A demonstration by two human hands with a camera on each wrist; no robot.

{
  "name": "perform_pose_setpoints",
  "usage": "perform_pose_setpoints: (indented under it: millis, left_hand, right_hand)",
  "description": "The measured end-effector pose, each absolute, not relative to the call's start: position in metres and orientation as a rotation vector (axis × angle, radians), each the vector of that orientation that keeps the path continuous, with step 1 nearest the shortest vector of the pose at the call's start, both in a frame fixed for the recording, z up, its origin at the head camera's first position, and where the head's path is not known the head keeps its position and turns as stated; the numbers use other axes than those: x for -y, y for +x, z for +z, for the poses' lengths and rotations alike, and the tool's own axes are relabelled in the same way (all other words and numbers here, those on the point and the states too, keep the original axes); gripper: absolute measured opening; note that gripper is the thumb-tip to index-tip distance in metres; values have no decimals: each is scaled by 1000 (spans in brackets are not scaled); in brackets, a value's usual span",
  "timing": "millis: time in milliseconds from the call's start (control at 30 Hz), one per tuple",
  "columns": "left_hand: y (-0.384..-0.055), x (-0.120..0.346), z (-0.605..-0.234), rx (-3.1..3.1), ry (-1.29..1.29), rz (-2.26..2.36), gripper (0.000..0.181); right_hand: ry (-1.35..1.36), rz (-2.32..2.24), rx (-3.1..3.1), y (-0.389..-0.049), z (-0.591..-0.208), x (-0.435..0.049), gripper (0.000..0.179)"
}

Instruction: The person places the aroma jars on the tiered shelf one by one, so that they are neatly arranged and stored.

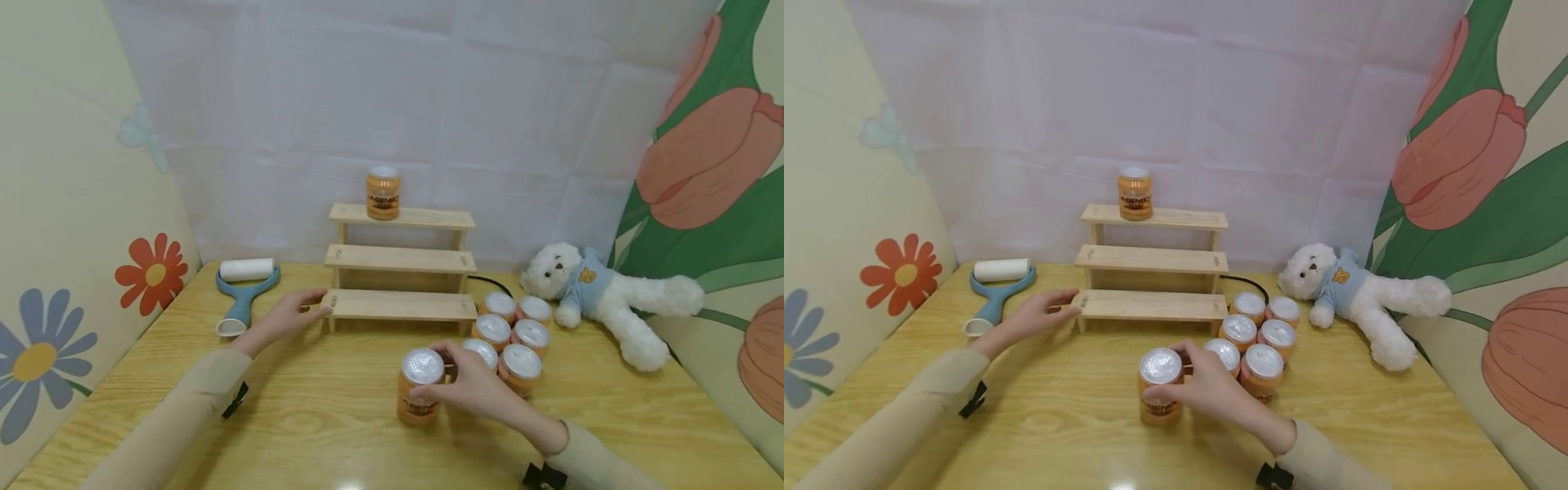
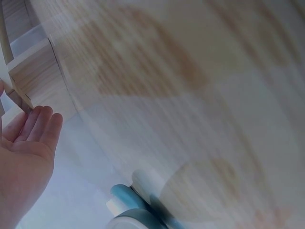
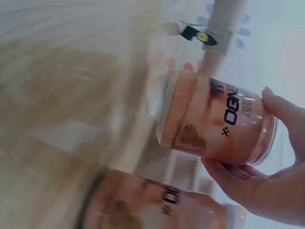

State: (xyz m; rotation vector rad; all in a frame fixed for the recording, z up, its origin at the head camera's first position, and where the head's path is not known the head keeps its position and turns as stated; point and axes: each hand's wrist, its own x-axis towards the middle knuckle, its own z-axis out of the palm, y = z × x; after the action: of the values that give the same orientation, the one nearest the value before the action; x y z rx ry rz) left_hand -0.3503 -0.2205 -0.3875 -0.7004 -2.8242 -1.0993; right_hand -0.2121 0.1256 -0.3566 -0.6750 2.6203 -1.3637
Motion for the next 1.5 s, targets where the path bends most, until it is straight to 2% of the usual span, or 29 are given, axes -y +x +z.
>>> perform_pose_setpoints:
  millis: [667,867,1100,1500]
  left_hand:
    - [-350,221,-390,2815,-714,-1086,61]
    - [-351,221,-391,2812,-718,-1072,62]
    - [-351,222,-391,2808,-716,-1085,62]
    - [-352,222,-391,2800,-721,-1081,61]
  right_hand:
    - [-694,-1536,-2682,-218,-303,-150,57]
    - [-724,-1567,-2710,-232,-284,-159,55]
    - [-628,-1649,-2597,-249,-264,-170,61]
    - [-522,-1663,-2636,-290,-253,-169,60]
